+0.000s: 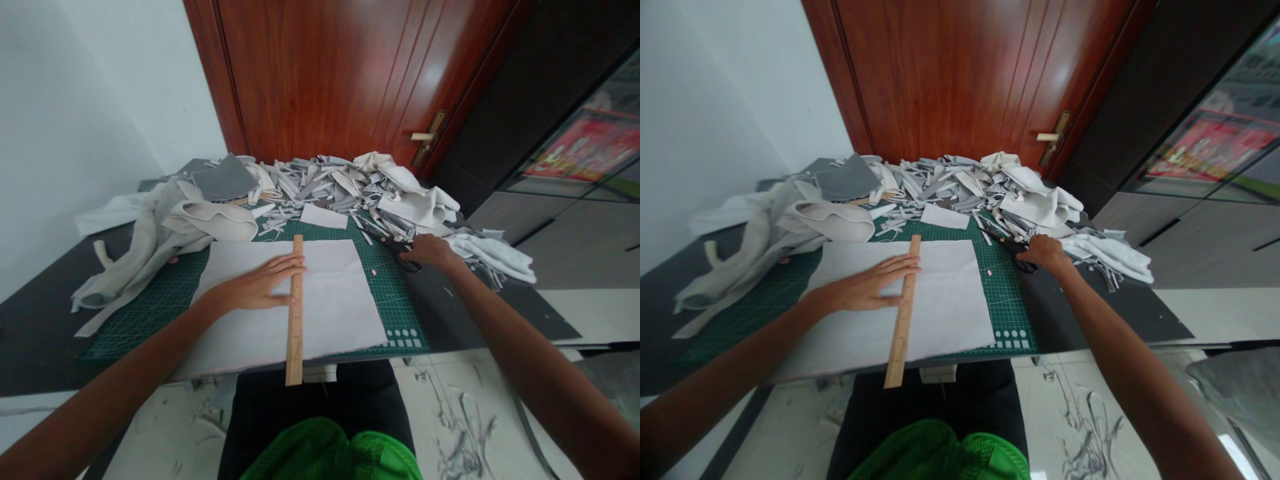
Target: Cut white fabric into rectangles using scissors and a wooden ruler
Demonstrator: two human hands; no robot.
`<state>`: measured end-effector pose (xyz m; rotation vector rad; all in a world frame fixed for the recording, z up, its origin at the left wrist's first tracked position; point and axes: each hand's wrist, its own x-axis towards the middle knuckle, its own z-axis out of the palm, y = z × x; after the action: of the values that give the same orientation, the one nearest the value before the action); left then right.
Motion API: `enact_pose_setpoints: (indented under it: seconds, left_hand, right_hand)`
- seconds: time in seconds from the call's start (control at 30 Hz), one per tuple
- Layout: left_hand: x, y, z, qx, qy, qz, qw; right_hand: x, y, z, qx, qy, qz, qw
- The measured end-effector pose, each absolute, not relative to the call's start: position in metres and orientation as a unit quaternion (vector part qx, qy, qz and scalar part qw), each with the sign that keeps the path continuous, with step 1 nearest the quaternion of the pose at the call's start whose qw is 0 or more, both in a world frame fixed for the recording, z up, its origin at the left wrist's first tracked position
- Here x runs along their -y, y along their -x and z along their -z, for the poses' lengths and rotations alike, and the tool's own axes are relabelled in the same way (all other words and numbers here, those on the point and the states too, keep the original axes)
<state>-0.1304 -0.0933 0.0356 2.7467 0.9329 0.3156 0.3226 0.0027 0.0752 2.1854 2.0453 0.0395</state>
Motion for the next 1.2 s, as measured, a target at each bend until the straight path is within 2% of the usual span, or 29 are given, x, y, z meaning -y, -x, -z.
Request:
enact_pose_setpoints:
  seconds: [0.1,0.2,0.4,0.53,0.63,0.8,0.9,1.03,1.2]
  left_hand:
    - [0.091,0.135,-0.037,-0.316,-0.936,-0.11,0.109]
    - [0.092,0.143,-0.038,-0.33,-0.932,-0.114,0.097]
    - [0.102,0.181,-0.038,-0.382,-0.915,-0.111,0.071]
    - [0.104,0.212,-0.046,-0.406,-0.907,-0.087,0.074]
    - [0.106,0.223,-0.055,-0.421,-0.901,-0.062,0.079]
    - [0.155,0.189,-0.058,-0.486,-0.87,-0.065,-0.039]
    - [0.209,0.145,-0.045,-0.454,-0.885,-0.093,-0.055]
    - [0.254,0.105,-0.02,-0.422,-0.895,-0.119,-0.086]
    - [0.255,0.108,-0.011,-0.39,-0.897,-0.162,-0.131]
  right_hand:
    - [0.003,-0.328,-0.081,-0.676,-0.729,-0.023,0.105]
    - [0.012,-0.335,-0.084,-0.665,-0.743,-0.039,0.062]
    - [0.057,-0.356,-0.083,-0.612,-0.775,-0.012,-0.158]
    - [0.122,-0.369,-0.075,-0.562,-0.751,0.136,-0.32]
    - [0.177,-0.375,-0.059,-0.543,-0.702,0.26,-0.38]
    - [0.249,-0.365,-0.025,-0.481,-0.619,0.461,-0.415]
    - [0.278,-0.348,-0.01,-0.442,-0.561,0.57,-0.406]
    - [0.303,-0.323,0.009,-0.418,-0.478,0.676,-0.375]
    - [0.317,-0.31,0.04,-0.4,-0.38,0.785,-0.282]
